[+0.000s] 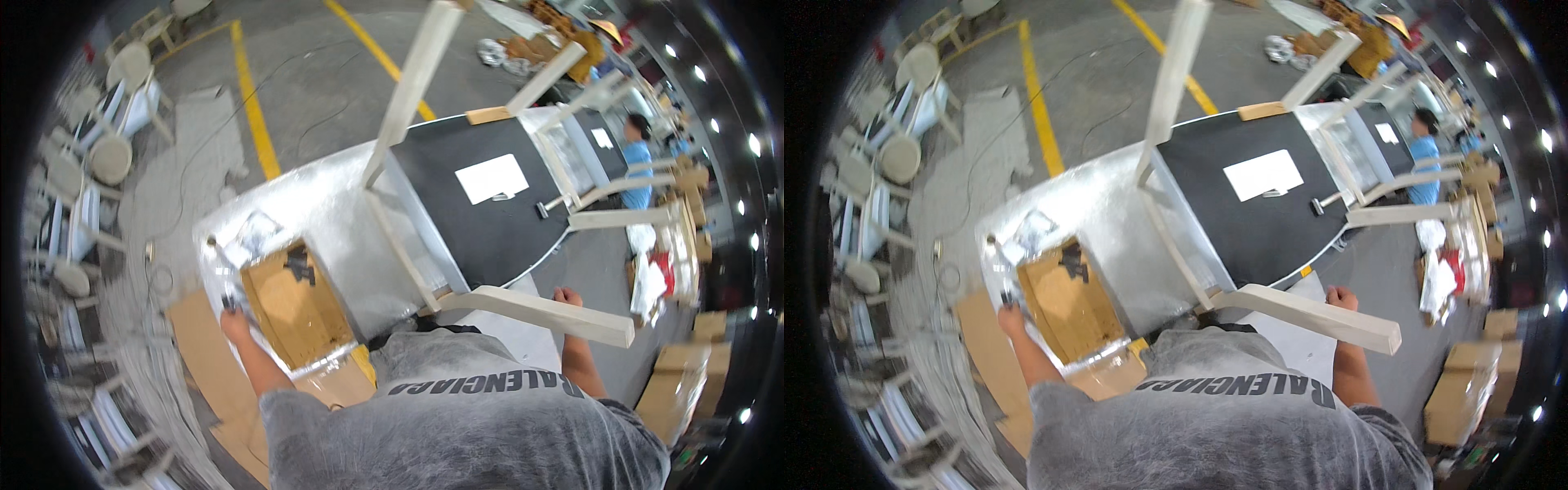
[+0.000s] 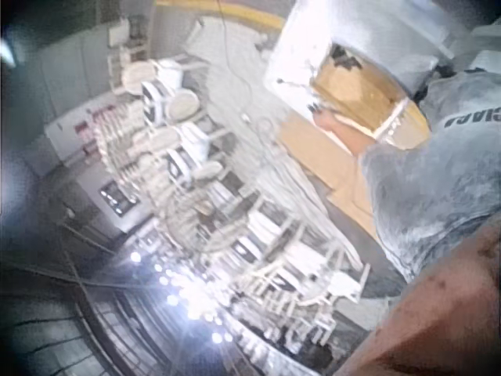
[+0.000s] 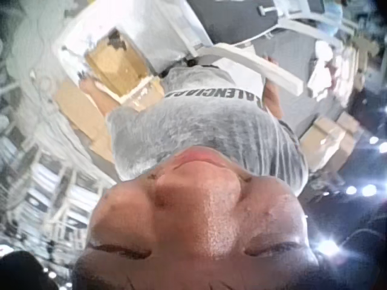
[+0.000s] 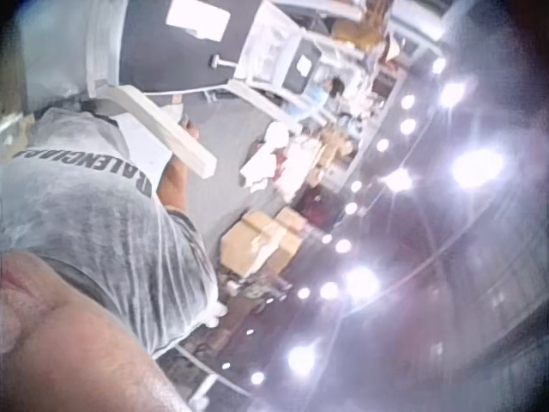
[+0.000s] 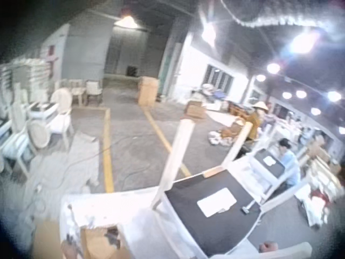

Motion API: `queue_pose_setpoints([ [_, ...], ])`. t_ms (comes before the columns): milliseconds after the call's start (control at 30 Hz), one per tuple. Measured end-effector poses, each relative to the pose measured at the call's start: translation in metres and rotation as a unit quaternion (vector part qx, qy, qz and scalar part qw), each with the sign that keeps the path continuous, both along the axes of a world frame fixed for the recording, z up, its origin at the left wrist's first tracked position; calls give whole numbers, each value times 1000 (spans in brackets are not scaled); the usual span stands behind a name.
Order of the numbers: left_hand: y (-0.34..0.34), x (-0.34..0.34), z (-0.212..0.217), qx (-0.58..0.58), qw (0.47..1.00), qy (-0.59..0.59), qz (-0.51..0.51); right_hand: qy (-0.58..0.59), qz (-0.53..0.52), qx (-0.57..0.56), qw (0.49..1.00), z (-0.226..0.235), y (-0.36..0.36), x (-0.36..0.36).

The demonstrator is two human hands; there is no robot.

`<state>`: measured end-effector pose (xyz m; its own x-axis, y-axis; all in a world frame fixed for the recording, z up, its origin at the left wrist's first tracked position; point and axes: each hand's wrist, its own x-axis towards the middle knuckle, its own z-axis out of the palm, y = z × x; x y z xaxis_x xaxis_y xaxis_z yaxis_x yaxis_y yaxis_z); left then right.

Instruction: The person hammers metal fasteners into the underside of a chair seat using a hammer and a small wooden block. They repeatedly flip the chair to access different sides and continue securing fasteners along the edges.

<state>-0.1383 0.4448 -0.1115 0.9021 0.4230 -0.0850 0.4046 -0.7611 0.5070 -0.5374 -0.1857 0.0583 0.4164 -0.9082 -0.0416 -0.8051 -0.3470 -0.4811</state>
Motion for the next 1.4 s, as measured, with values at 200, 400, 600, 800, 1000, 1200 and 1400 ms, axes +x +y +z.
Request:
queue_pose_setpoints([
  [200,-23,-16,46,64,990,114,-47,13,-46,3,999,-2,-2,-26],
  [400,-31,-25,73,127,989,62,-38,-56,-33,49,997,-1,-1,-24],
  [600,-47,-34,91,128,991,-37,-35,-53,13,52,997,4,-35,-16],
  [800,-44,-31,105,-21,990,-137,-37,-88,66,71,991,2,-77,5],
  [1000,-16,-36,83,-349,927,-129,52,-196,78,209,955,-44,-88,-25],
  [1200,-11,-71,59,-464,869,-127,119,-121,70,194,971,-61,-115,-41],
  [1400,5,-63,40,-400,888,-139,180,-57,15,205,977,-46,-97,-42],
])
